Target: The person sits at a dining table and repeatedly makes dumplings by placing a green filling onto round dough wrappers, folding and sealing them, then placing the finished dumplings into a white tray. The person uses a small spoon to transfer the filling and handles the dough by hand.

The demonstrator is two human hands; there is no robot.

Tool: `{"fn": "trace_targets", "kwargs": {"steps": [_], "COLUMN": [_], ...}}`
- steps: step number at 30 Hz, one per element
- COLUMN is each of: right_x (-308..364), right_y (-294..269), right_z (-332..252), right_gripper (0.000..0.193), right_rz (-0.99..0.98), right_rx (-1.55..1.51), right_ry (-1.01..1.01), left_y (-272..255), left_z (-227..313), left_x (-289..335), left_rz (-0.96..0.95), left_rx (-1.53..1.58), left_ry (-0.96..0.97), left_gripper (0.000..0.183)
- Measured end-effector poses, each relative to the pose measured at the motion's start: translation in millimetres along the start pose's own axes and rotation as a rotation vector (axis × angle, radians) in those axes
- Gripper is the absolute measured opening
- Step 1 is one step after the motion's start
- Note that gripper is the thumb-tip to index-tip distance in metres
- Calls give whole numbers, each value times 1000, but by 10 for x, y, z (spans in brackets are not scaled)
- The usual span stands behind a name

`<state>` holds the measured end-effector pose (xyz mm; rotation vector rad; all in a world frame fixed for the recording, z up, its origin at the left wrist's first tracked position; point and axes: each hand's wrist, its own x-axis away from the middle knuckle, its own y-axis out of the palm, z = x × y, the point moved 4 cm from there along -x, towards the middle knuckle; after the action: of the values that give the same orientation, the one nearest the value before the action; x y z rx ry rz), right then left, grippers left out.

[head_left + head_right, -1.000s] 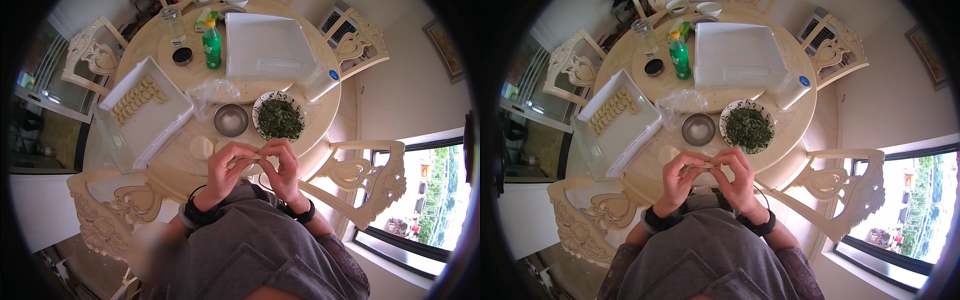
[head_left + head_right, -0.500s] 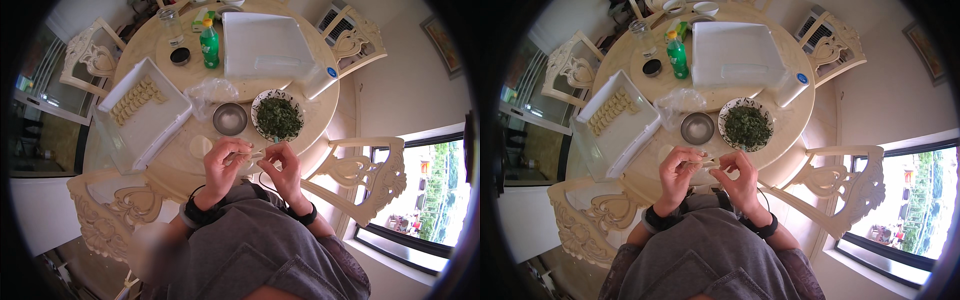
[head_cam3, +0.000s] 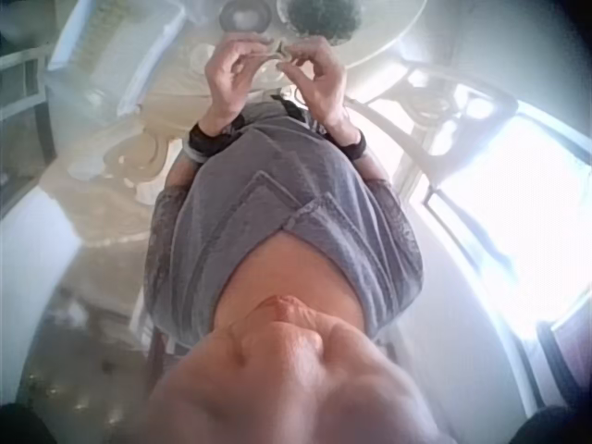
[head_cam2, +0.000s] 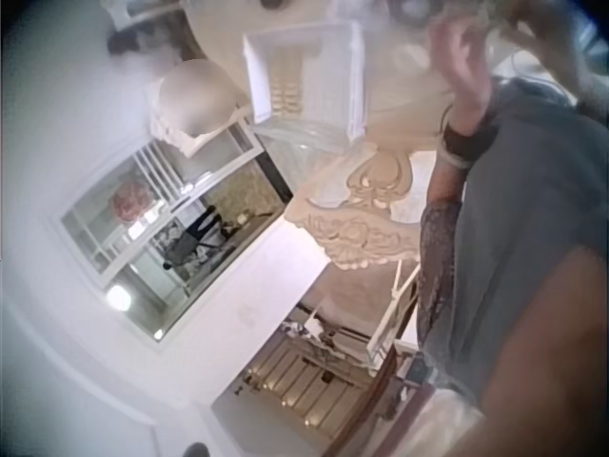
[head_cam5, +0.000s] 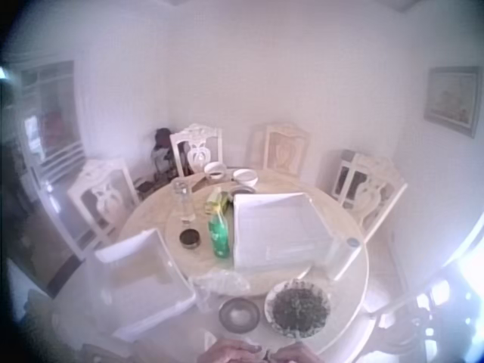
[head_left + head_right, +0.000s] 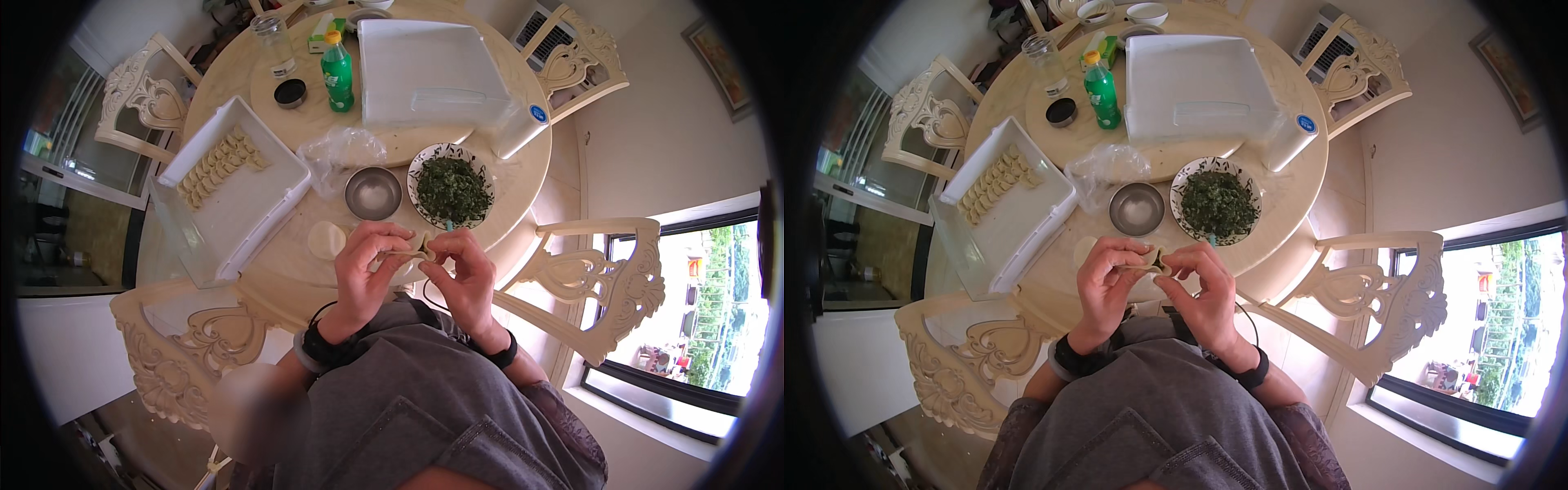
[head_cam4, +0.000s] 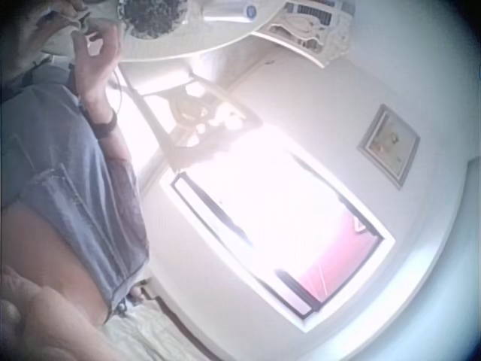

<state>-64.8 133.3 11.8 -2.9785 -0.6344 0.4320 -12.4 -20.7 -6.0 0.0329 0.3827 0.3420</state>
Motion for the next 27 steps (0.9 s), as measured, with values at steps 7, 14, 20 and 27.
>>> {"fn": "trace_targets", "kwargs": {"steps": [7,14,20,27], "right_x": [0,-24,-54,-93], "right_y": [14,52,46,14], "right_z": [22,94,83,96], "right_gripper": [26,32,38,34], "right_rz": [0,42,-38,-138], "right_rx": [27,-244,-199,-80], "right_ry": [-114,80,90,-73], "left_y": [9,13,-15,-37], "left_z": [54,75,75,100], "left_x": [-20,-37,-53,-81], "left_rz": [-12,-35,-73,-135], "left_rx": [-48,-54,-66,-111], "left_ry": [28,30,0,24], "left_gripper": [18,18,16,15]}}
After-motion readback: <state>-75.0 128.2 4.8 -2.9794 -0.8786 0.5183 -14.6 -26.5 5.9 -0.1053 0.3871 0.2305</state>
